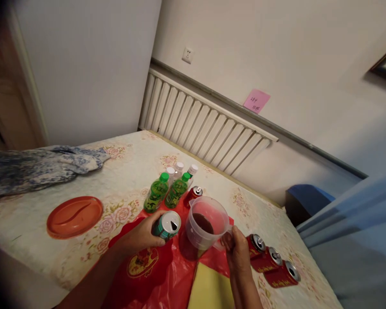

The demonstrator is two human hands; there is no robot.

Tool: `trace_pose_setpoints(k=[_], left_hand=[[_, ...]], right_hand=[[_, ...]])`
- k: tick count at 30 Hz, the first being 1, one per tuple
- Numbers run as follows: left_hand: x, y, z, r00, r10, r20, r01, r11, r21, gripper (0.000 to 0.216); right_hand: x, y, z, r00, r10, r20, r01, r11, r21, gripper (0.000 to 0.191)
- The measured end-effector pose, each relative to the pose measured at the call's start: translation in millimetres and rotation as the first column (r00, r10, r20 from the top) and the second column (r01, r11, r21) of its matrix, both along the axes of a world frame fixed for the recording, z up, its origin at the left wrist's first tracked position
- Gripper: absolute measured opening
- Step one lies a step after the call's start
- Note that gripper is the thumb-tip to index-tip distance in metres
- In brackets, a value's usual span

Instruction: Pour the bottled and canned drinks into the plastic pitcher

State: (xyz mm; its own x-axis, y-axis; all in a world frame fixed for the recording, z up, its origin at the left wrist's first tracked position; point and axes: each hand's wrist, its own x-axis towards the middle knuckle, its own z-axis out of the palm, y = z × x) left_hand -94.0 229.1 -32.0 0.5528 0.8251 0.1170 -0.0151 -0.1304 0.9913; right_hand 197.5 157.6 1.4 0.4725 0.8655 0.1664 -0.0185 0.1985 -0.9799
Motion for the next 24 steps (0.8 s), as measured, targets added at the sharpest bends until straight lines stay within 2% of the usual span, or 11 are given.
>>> trace_pose_setpoints(k=[6,12,16,19,24], left_hand=[[-3,-1,2.2,1.0,0.029,0.003,-0.029,1.0,0.0,0.066],[-5,-3,3.7,0.998,0.061,-0.013,-0.061,0.998,-0.001,0.063],[-6,-4,5.8,0.997,0.071,-0.039,-0.071,0.997,0.003,0.062],[-6,-5,5.1,0.997,0.067,-0.037,-0.067,0.998,-0.007,0.061],[-5,-5,0.7,0.998,0.065,-0.014,-0.065,0.998,0.002,0.059]], right_hand=[[-13,2,28.0,0.996,-0.066,0.052,0.066,0.998,0.005,0.046],[-14,-5,75.6,0.985,-0.052,0.166,0.061,0.997,-0.051,0.048],[-18,-15,101.3,0.952,-0.032,0.305,0.064,0.994,-0.094,0.051],[-15,-19,109.1,0.917,0.005,0.4,0.059,0.987,-0.147,0.053],[-6,-24,111.3,0.872,0.108,0.477,0.014,0.969,-0.246,0.056]])
